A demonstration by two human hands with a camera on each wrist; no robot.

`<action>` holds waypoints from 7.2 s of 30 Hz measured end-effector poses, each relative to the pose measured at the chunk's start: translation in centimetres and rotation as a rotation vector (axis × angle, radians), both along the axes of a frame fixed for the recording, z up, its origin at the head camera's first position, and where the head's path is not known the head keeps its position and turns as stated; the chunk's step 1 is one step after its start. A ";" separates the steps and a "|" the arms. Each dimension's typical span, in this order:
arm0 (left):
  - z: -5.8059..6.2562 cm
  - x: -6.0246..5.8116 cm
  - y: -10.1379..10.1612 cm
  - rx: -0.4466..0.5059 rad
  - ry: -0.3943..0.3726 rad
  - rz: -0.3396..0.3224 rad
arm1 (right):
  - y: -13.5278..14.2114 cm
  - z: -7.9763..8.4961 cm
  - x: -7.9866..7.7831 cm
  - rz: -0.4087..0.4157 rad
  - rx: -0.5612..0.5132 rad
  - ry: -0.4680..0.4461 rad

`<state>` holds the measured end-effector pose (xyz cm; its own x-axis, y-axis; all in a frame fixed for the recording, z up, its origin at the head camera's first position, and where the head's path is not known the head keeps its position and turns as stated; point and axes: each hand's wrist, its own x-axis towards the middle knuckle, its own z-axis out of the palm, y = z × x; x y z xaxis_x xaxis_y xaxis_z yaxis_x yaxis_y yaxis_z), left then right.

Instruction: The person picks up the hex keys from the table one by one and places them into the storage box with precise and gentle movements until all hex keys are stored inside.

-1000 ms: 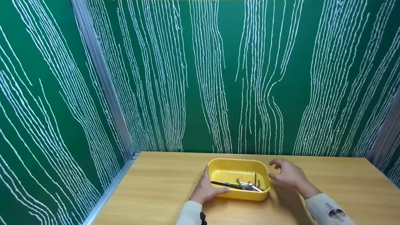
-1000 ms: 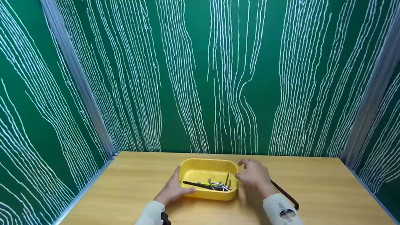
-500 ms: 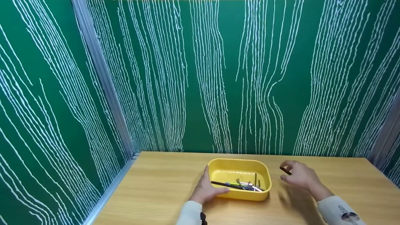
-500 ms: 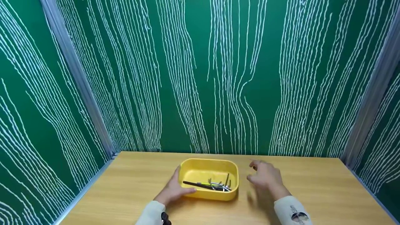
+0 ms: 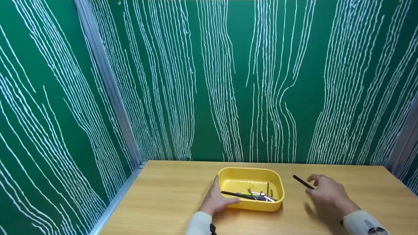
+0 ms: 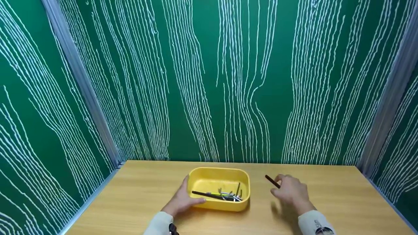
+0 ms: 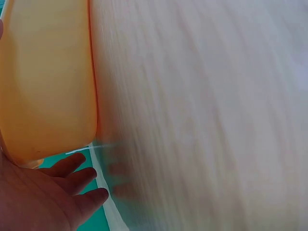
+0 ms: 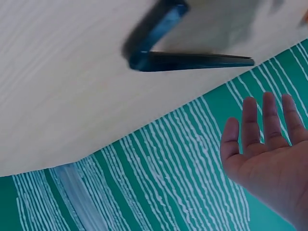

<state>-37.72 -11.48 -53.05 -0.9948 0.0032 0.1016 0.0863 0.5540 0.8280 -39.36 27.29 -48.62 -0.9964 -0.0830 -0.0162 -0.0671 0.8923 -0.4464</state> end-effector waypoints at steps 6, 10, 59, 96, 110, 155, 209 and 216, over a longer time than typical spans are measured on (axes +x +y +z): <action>0.0 0.0 0.0 0.000 0.021 -0.003 | 1.3 -0.3 0.1 0.013 0.012 -0.026; -0.2 -0.1 -0.1 0.003 0.017 -0.002 | 2.2 -0.7 -0.1 0.028 0.060 -0.003; 0.2 0.1 0.0 -0.019 -0.008 0.022 | 3.9 -3.0 -0.8 -0.054 0.078 -0.148; 0.1 0.2 0.1 0.025 -0.014 0.014 | 2.7 -1.9 -0.3 -0.080 0.110 -0.010; -0.1 0.0 0.1 0.009 -0.010 0.016 | 1.4 -0.3 -0.1 -0.042 0.091 0.050; 0.0 0.2 0.0 0.027 -0.013 0.016 | -3.9 2.0 -1.3 0.132 0.159 0.339; -0.4 0.0 0.0 -0.001 -0.028 0.028 | -10.0 1.5 -2.1 0.224 0.222 0.428; -0.4 -0.2 0.1 0.001 -0.029 0.027 | -11.3 1.6 -2.2 0.239 0.218 0.431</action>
